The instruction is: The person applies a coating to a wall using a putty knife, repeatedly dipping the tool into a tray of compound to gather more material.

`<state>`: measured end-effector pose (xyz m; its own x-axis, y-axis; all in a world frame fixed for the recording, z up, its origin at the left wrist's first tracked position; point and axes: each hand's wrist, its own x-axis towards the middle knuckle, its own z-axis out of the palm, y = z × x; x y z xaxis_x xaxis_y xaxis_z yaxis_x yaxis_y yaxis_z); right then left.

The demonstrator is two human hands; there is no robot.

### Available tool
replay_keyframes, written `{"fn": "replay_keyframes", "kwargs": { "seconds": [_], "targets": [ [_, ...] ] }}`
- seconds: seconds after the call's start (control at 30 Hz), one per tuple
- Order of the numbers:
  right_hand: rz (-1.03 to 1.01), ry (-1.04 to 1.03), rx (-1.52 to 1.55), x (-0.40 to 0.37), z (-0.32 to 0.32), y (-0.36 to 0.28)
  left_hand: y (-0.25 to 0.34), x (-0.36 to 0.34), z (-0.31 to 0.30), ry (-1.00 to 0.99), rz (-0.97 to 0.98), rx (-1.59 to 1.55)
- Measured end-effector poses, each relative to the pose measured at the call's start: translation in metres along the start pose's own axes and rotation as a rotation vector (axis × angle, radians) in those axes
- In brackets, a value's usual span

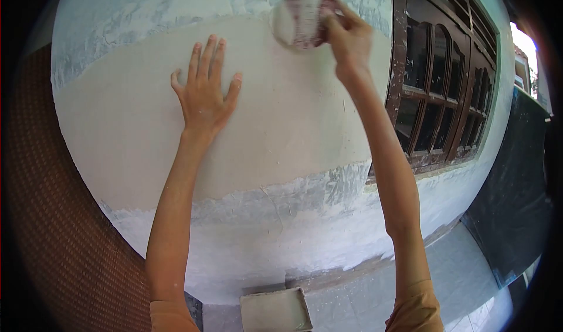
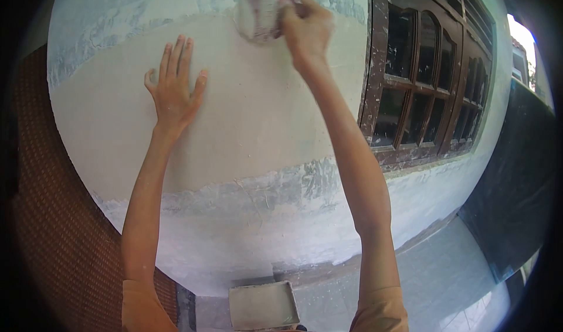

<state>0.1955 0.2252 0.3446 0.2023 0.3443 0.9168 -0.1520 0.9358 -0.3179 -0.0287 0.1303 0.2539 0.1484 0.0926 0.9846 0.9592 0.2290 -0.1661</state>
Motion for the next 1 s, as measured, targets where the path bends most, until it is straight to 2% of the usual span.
{"fn": "replay_keyframes", "kwargs": {
  "seconds": [0.03,0.1,0.17,0.2,0.23,0.33,0.37,0.43,0.47,0.5,0.63,0.67,0.77,0.9,1.0],
  "targets": [
    [0.021,-0.032,0.1,-0.005,0.009,0.007,-0.001,0.001,0.0,0.005,-0.001,-0.005],
    [-0.171,0.138,-0.261,-0.01,0.001,0.011,-0.001,-0.002,0.0,0.004,0.001,-0.007],
    [-0.132,0.162,-0.149,-0.007,-0.033,0.009,-0.002,0.0,0.002,0.016,-0.002,-0.011],
    [-0.147,0.301,-0.075,-0.001,-0.039,0.01,-0.002,0.001,0.002,0.018,-0.004,-0.01],
    [-0.121,0.348,0.047,-0.001,-0.045,0.012,-0.002,0.001,0.003,0.025,-0.005,-0.018],
    [-0.043,0.128,0.171,-0.018,-0.03,0.01,0.001,0.001,0.003,0.029,-0.015,-0.018],
    [-0.013,0.025,0.129,-0.024,-0.019,0.018,0.002,0.001,0.003,0.03,-0.025,-0.005],
    [0.034,0.002,0.001,-0.042,-0.003,0.011,0.003,0.0,0.004,0.017,-0.031,-0.002],
    [-0.043,0.061,-0.057,-0.037,-0.005,0.028,0.0,0.001,0.003,0.014,-0.031,0.008],
    [-0.041,0.064,-0.05,-0.033,-0.017,0.028,-0.001,0.001,0.002,0.014,-0.027,0.014],
    [-0.011,0.323,0.072,-0.013,-0.052,0.015,0.0,0.0,0.007,0.046,-0.028,-0.037],
    [-0.028,0.269,0.145,-0.009,-0.047,0.015,0.001,0.001,0.009,0.065,-0.025,-0.05],
    [0.045,0.075,0.071,-0.011,-0.006,-0.003,0.001,0.001,0.005,0.04,-0.029,-0.026],
    [0.011,0.048,0.119,0.009,0.006,0.028,-0.002,0.002,0.003,0.028,-0.013,-0.003],
    [0.009,0.219,0.252,0.012,-0.022,0.02,0.0,0.0,0.005,0.032,-0.017,-0.039]
  ]
}}
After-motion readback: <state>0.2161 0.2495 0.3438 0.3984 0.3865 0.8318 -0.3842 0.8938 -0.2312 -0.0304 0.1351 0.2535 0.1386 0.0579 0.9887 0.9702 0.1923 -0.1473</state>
